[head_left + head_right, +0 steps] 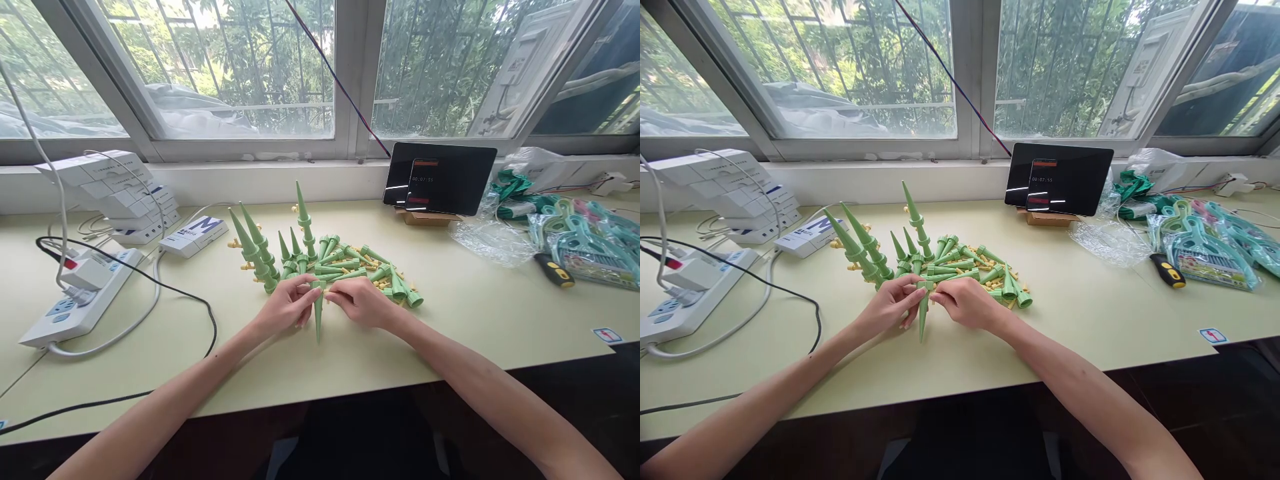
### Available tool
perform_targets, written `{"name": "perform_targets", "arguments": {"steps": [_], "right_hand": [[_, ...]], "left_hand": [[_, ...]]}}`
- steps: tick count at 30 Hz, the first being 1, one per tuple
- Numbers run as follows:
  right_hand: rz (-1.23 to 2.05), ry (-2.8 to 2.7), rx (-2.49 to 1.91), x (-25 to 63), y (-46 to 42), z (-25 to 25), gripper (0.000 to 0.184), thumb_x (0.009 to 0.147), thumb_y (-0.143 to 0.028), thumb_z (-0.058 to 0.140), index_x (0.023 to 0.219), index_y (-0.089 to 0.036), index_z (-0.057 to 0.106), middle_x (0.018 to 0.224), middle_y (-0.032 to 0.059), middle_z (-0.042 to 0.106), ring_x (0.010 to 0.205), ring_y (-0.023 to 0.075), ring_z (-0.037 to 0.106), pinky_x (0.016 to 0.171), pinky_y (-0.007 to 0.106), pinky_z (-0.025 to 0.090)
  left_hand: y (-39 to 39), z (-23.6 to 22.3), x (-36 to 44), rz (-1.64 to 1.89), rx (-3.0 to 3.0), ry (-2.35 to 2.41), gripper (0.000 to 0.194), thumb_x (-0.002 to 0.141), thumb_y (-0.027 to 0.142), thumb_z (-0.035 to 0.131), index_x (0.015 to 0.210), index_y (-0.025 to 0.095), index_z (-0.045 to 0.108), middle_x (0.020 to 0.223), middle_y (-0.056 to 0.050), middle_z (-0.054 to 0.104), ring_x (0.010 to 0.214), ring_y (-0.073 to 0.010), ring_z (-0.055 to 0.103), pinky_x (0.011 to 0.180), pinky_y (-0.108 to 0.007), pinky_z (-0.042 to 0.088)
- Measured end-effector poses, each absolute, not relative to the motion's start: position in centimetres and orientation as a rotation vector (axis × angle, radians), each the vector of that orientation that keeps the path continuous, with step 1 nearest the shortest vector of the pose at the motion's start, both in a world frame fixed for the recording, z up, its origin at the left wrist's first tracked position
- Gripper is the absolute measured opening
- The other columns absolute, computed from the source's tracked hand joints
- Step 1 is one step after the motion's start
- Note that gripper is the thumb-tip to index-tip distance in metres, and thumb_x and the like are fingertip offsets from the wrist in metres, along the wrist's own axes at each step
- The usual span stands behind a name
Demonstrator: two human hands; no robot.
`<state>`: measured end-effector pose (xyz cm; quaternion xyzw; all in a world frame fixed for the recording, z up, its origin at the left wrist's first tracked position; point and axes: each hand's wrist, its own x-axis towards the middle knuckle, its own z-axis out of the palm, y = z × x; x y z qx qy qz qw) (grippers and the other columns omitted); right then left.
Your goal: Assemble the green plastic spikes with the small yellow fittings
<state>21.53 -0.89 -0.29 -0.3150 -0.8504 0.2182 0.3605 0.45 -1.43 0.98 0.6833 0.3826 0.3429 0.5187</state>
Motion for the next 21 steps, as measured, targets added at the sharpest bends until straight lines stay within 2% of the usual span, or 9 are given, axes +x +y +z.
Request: {"name": "perform_targets", "arguments": {"steps": [3, 7, 14, 18, 21], "right_hand": [[0.544, -2.161, -0.841, 21.63, -0.75, -0.14, 0.021, 0.096, -0.024, 0.055, 0.076, -0.017, 0.059, 0.063, -0.0006, 0.057, 0.057, 0.0120, 0.047, 0.058, 0.024, 0.036], [0.535, -2.076, -0.881, 21.82, -0.65, 0.26, 0.021, 0.098, -0.027, 0.052, 0.081, -0.017, 0.061, 0.061, -0.0018, 0.054, 0.054, 0.0113, 0.043, 0.057, 0.024, 0.034], [0.532, -1.958, -0.922, 22.01, -0.50, 0.31, 0.025, 0.100, -0.030, 0.049, 0.081, -0.017, 0.059, 0.059, -0.0034, 0.049, 0.052, 0.0101, 0.039, 0.054, 0.025, 0.031], [0.525, -1.949, -0.924, 22.00, -0.44, 0.21, 0.026, 0.100, -0.029, 0.048, 0.079, -0.017, 0.058, 0.058, -0.0038, 0.047, 0.052, 0.0101, 0.038, 0.054, 0.025, 0.031], [0.520, -1.953, -0.924, 21.98, -0.42, 0.20, 0.026, 0.099, -0.029, 0.048, 0.078, -0.018, 0.058, 0.059, -0.0035, 0.047, 0.052, 0.0103, 0.038, 0.054, 0.025, 0.031]], "left_hand": [[-1.26, 0.93, 0.30, 0.836, 1.681, 0.969, 0.028, 0.090, 0.044, 0.061, 0.099, 0.018, 0.058, 0.055, 0.005, 0.057, 0.035, -0.0066, 0.042, 0.037, -0.019, 0.039], [-0.96, 0.74, 0.13, 0.794, 1.813, 1.042, 0.028, 0.091, 0.043, 0.061, 0.085, 0.016, 0.061, 0.065, -0.002, 0.066, 0.040, -0.0055, 0.040, 0.038, -0.019, 0.033], [-0.86, 0.88, -0.01, 0.751, 1.997, 1.134, 0.031, 0.090, 0.043, 0.059, 0.075, 0.016, 0.058, 0.056, 0.001, 0.056, 0.048, -0.0084, 0.043, 0.045, -0.020, 0.032], [-0.79, 1.20, -0.27, 0.610, 2.107, 1.148, 0.034, 0.090, 0.043, 0.058, 0.070, 0.016, 0.057, 0.048, 0.005, 0.042, 0.046, -0.0079, 0.032, 0.044, -0.022, 0.026], [-0.65, 1.18, -0.43, 0.534, 2.171, 1.135, 0.029, 0.090, 0.042, 0.058, 0.076, 0.016, 0.061, 0.049, 0.007, 0.035, 0.048, -0.0084, 0.027, 0.046, -0.023, 0.023]]}}
